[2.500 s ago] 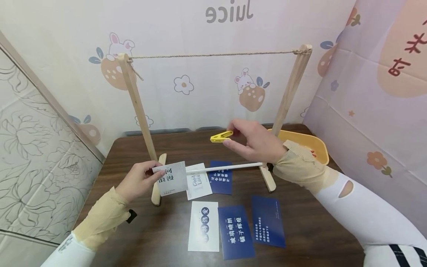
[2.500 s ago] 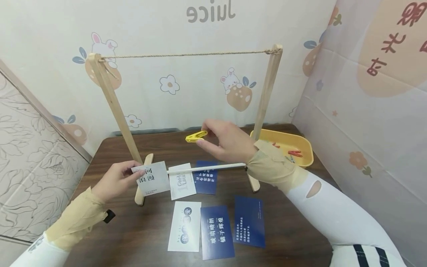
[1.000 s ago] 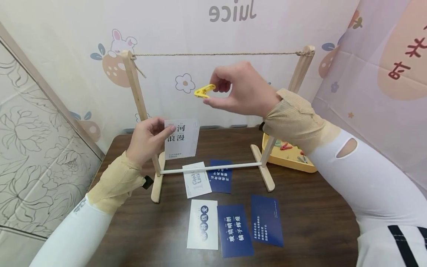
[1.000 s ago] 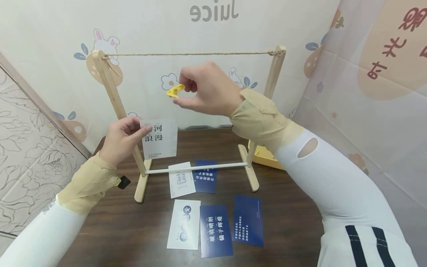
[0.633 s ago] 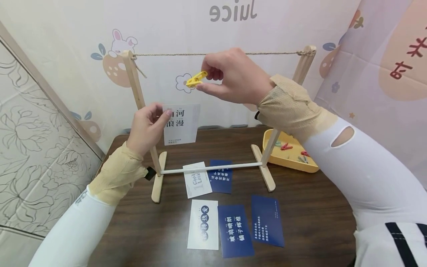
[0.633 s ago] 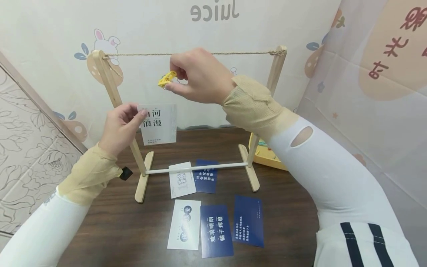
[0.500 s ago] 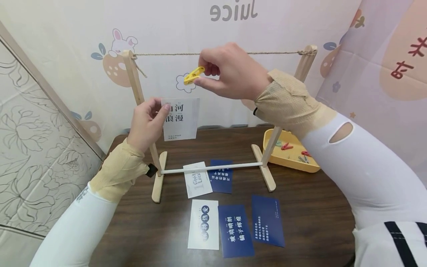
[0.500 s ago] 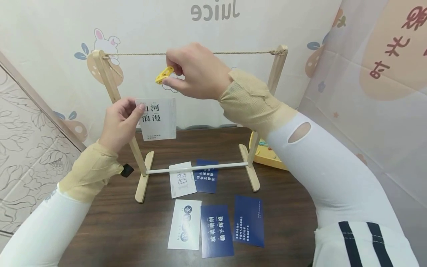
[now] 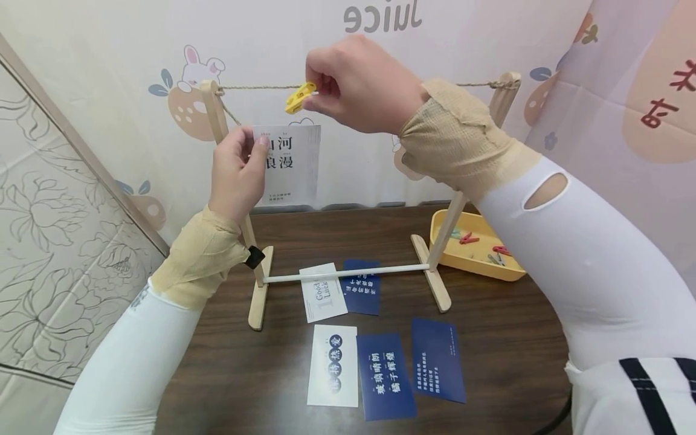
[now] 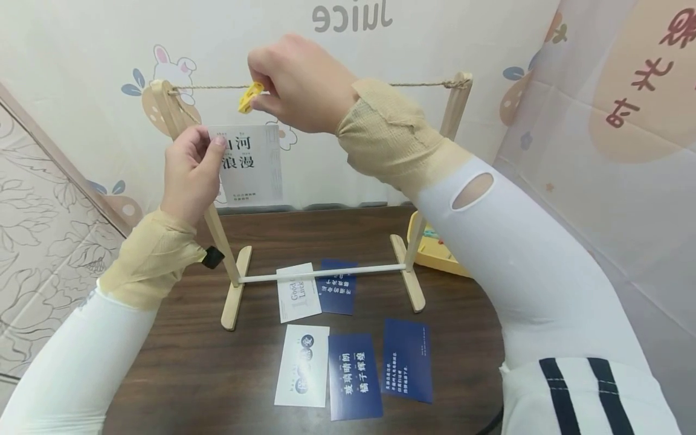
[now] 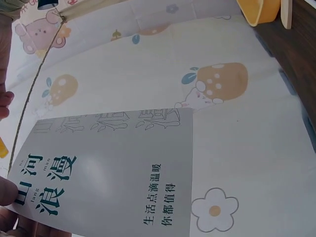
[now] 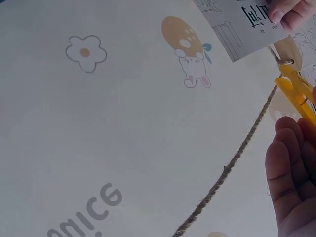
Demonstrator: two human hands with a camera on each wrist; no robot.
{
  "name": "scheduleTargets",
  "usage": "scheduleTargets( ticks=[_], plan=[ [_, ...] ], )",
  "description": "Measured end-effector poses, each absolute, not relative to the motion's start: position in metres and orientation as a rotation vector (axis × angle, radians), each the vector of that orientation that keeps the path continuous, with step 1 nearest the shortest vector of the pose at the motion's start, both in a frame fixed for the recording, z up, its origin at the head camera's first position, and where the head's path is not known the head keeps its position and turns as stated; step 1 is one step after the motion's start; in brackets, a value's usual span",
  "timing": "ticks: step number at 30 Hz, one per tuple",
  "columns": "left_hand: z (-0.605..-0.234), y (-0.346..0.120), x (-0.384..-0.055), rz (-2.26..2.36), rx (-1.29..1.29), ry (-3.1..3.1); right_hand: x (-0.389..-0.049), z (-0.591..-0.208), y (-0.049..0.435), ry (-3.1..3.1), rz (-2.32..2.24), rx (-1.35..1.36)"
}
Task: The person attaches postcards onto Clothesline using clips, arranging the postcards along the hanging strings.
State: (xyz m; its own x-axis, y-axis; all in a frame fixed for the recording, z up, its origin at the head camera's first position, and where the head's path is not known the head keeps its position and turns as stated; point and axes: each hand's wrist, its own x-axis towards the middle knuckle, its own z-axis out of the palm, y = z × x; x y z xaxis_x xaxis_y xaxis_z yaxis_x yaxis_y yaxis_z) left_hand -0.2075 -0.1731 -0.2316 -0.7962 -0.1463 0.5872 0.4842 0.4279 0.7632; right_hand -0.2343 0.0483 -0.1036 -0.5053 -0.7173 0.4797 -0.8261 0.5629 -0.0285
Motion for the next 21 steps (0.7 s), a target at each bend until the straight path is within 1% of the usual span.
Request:
scheduleTargets(
  ticks=[15, 21],
  plan=[
    [-0.218, -0.168, -0.215, -1.413, -0.195, -2.037, -0.244, -0.087, 0.03, -2.384, 0.25, 1.19],
    [-0.216, -0.163, -0.217, -1.455, -0.211, -1.995, -0.249, -0.081, 0.023, -2.405, 0.218, 1.158]
  ],
)
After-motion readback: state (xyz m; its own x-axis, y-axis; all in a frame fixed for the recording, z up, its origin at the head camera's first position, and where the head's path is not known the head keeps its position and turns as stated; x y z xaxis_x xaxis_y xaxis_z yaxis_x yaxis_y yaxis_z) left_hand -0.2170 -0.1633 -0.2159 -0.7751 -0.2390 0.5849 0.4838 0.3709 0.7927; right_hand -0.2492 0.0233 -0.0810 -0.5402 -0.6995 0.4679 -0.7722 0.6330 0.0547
